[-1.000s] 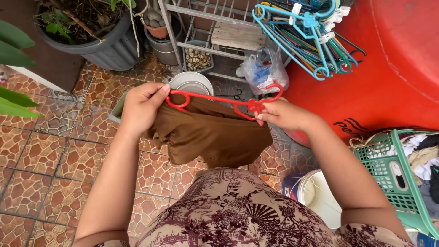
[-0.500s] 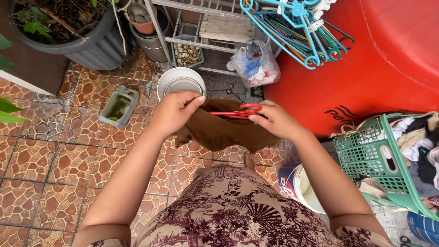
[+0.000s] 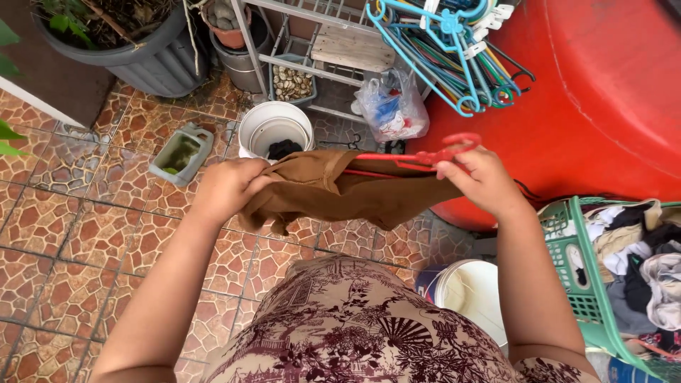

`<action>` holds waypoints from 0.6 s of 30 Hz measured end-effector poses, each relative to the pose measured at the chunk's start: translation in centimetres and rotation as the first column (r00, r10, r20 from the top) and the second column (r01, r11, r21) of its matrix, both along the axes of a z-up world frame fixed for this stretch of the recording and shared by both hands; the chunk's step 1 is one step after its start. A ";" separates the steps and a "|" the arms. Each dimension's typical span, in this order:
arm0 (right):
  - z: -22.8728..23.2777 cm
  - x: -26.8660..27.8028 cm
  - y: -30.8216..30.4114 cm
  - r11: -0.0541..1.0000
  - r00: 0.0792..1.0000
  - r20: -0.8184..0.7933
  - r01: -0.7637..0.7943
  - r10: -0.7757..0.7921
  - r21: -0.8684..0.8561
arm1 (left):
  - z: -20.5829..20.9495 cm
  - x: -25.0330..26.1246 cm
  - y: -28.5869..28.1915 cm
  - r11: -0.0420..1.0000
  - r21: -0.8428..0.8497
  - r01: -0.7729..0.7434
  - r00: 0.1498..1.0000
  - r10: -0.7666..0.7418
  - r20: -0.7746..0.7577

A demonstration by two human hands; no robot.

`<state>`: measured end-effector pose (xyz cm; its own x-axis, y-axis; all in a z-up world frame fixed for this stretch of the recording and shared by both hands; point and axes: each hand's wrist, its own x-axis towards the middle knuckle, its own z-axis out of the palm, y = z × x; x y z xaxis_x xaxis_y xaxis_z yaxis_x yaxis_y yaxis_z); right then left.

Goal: The person takes wet shirts from a laundry basket, places each on a hanger, and hangs them on a balcony railing. They handle a light blue shirt, an orange shirt, a brown shirt, and a black shirt in sequence.

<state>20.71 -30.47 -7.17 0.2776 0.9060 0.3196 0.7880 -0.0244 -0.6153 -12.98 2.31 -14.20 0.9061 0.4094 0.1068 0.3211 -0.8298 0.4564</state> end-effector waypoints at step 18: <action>-10.9 -3.0 -7.5 0.988 0.746 -0.652 -0.148 0.140 0.042 | 10.5 -4.1 -18.1 0.613 0.738 -0.281 0.949 0.066 0.307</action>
<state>17.67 -37.94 -18.06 0.2802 0.9548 0.0993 0.1915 0.0458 -0.9804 -17.07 -15.79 -3.69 0.7303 0.2265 0.6445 0.4744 -0.8470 -0.2398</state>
